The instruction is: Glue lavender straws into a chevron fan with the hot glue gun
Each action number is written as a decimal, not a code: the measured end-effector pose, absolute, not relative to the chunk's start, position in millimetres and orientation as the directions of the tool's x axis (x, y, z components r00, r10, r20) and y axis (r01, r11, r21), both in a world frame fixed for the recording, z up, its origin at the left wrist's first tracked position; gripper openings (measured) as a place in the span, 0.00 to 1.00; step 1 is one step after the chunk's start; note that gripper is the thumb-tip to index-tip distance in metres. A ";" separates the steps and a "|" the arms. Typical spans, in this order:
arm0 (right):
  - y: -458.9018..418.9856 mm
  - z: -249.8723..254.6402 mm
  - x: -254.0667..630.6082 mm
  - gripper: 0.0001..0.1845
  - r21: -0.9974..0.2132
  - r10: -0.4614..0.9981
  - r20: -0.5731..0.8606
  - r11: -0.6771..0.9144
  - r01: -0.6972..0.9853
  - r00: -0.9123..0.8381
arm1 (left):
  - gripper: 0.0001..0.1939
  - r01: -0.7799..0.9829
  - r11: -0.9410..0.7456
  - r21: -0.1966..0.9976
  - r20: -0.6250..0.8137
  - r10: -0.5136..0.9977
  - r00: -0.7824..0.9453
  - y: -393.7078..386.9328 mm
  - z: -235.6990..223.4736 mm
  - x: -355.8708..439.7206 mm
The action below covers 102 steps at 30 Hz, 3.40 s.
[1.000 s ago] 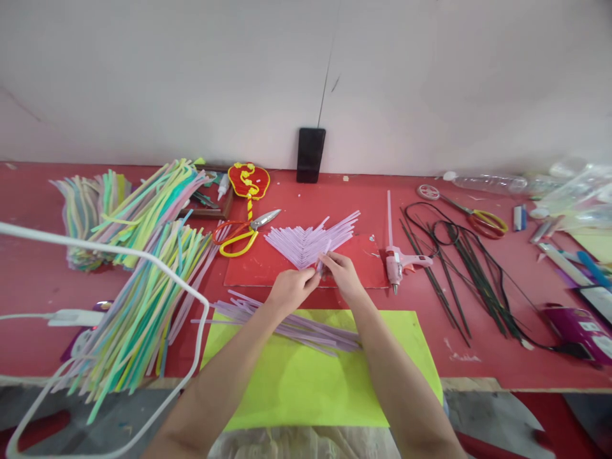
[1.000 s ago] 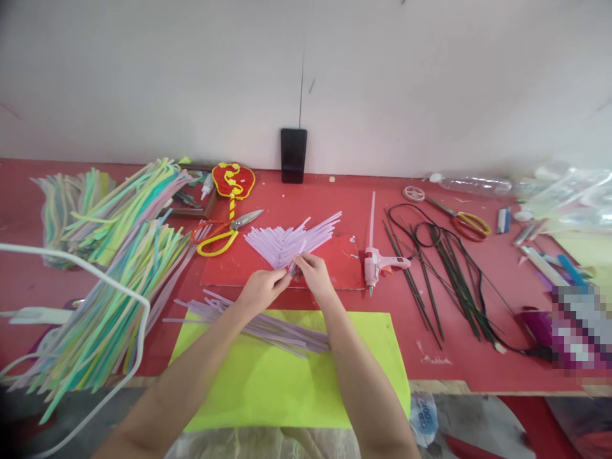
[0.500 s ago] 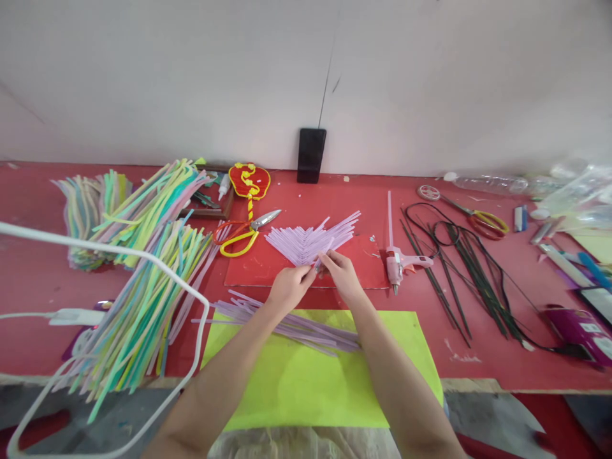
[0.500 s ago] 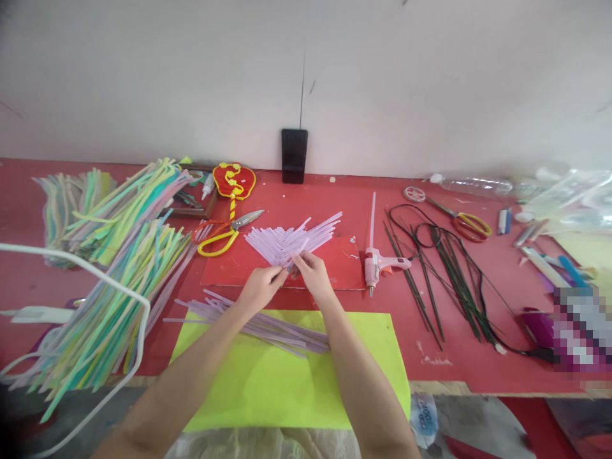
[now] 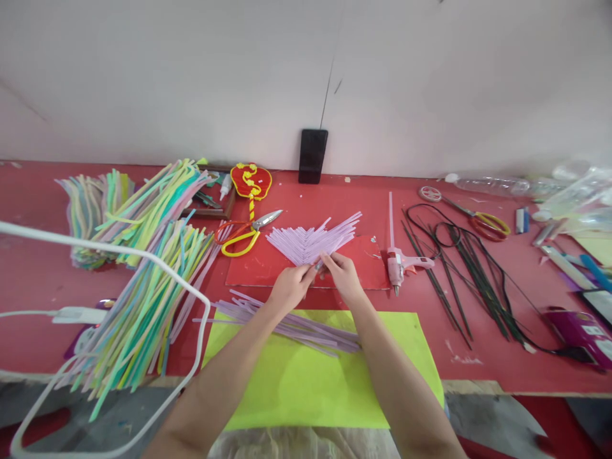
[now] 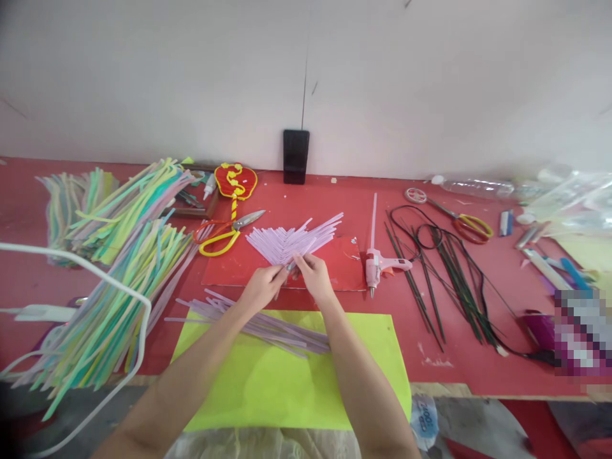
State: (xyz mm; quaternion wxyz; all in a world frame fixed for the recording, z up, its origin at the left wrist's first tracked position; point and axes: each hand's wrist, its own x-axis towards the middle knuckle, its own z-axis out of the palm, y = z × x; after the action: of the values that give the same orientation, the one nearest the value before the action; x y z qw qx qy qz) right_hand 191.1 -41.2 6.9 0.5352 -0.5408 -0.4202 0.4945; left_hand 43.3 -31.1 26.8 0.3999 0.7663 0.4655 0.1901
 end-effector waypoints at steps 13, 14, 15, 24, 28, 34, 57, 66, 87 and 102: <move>-39.7 8.6 194.7 0.23 -0.993 0.963 -0.078 -0.053 -0.104 0.258 | 0.18 0.632 -0.332 0.700 -0.060 0.854 0.516 -30.1 20.8 44.9; -39.6 8.2 194.7 0.23 -0.994 0.961 -0.080 -0.056 -0.098 0.263 | 0.17 0.637 -0.336 0.694 -0.062 0.853 0.518 -29.8 21.0 44.9; -39.5 7.9 194.7 0.23 -0.994 0.960 -0.082 -0.059 -0.091 0.269 | 0.17 0.642 -0.337 0.689 -0.064 0.854 0.517 -29.4 21.3 44.9; -39.3 7.9 195.1 0.23 -0.993 0.954 -0.099 -0.075 -0.095 0.282 | 0.17 0.625 -0.313 0.715 -0.061 0.862 0.502 -29.3 21.4 45.1; -39.5 8.1 195.0 0.23 -0.991 0.953 -0.101 -0.071 -0.117 0.284 | 0.16 0.627 -0.309 0.716 -0.055 0.870 0.491 -29.4 21.0 45.1; -39.5 8.0 194.5 0.23 -0.989 0.953 -0.106 -0.071 -0.129 0.286 | 0.15 0.635 -0.300 0.712 -0.050 0.880 0.472 -29.2 21.7 45.5; -40.1 2.3 194.8 0.22 -0.999 0.981 -0.029 -0.025 -0.024 0.191 | 0.15 0.514 -0.216 0.830 -0.084 0.863 0.498 -29.8 22.2 43.3; -40.1 8.1 190.7 0.23 -0.986 0.972 -0.088 -0.054 -0.156 0.220 | 0.17 0.527 -0.270 0.806 -0.021 0.877 0.480 -31.8 23.9 45.0; -40.4 4.2 188.8 0.18 -0.997 0.986 0.006 -0.008 0.080 0.169 | 0.10 0.418 -0.222 0.881 0.047 0.920 0.390 -16.3 14.5 36.7; -39.9 10.1 195.8 0.18 -0.994 0.955 -0.034 -0.002 -0.108 0.293 | 0.18 -0.130 0.138 0.982 -0.143 0.989 -0.033 -2.8 11.5 30.2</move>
State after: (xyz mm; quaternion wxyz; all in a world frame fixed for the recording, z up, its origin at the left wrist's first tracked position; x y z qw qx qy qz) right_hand 195.8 -39.9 10.1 0.5902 -0.5462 -0.3880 0.4504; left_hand 30.2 -2.8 11.5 0.5542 0.4198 0.5115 0.5050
